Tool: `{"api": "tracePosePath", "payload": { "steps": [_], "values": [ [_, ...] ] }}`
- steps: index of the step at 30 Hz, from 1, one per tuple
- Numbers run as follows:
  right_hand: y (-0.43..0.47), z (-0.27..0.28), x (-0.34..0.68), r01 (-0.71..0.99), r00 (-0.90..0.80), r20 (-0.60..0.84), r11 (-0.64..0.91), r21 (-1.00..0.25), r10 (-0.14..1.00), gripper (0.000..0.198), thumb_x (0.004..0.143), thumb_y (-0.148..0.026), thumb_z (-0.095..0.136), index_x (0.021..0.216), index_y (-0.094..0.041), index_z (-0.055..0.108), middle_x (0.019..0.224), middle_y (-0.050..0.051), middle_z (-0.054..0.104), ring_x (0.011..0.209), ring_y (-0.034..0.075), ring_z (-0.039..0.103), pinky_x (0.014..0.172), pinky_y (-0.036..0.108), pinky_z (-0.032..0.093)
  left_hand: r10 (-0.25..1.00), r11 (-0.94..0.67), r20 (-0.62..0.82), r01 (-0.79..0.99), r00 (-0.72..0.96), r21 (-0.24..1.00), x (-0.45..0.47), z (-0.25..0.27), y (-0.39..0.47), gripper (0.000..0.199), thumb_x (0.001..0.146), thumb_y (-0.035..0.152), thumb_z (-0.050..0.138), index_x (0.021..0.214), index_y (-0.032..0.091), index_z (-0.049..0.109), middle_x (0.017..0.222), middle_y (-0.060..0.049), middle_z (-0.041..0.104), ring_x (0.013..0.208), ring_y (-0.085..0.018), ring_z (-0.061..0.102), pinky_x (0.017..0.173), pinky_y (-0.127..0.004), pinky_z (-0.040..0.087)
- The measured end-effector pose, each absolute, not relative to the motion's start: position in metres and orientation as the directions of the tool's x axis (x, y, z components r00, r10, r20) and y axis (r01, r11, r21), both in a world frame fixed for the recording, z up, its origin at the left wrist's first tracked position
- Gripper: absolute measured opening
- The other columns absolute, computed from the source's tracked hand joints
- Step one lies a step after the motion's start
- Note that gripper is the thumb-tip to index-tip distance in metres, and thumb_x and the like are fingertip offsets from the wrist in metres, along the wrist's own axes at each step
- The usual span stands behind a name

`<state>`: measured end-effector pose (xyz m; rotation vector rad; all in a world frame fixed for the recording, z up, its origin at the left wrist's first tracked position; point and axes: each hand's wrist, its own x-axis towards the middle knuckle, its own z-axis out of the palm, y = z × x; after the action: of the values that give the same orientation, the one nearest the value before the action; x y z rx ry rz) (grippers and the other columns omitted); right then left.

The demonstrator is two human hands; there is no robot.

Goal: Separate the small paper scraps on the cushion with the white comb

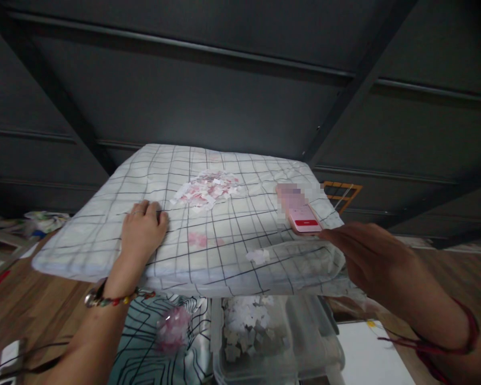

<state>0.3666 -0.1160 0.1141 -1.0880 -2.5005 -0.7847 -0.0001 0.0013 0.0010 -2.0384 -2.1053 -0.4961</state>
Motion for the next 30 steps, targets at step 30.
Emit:
{"api": "tracePosePath", "payload": {
  "steps": [30],
  "values": [
    [-0.012,0.105,0.322,0.831,-0.550,0.513,0.496,0.253,0.659,0.034,0.078,-0.001,0.039,0.101,-0.010,0.063,0.085,0.011,0.065,0.082,0.023,0.056,0.075,0.035,0.041,0.922,0.012,0.387,0.999,-0.030,0.049,-0.005,-0.006,0.004,0.048,0.087,0.033,0.030,0.116,0.006,0.056,0.123,-0.022,0.054,0.118,-0.032,0.048,0.096,-0.045,0.041]
  ]
}}
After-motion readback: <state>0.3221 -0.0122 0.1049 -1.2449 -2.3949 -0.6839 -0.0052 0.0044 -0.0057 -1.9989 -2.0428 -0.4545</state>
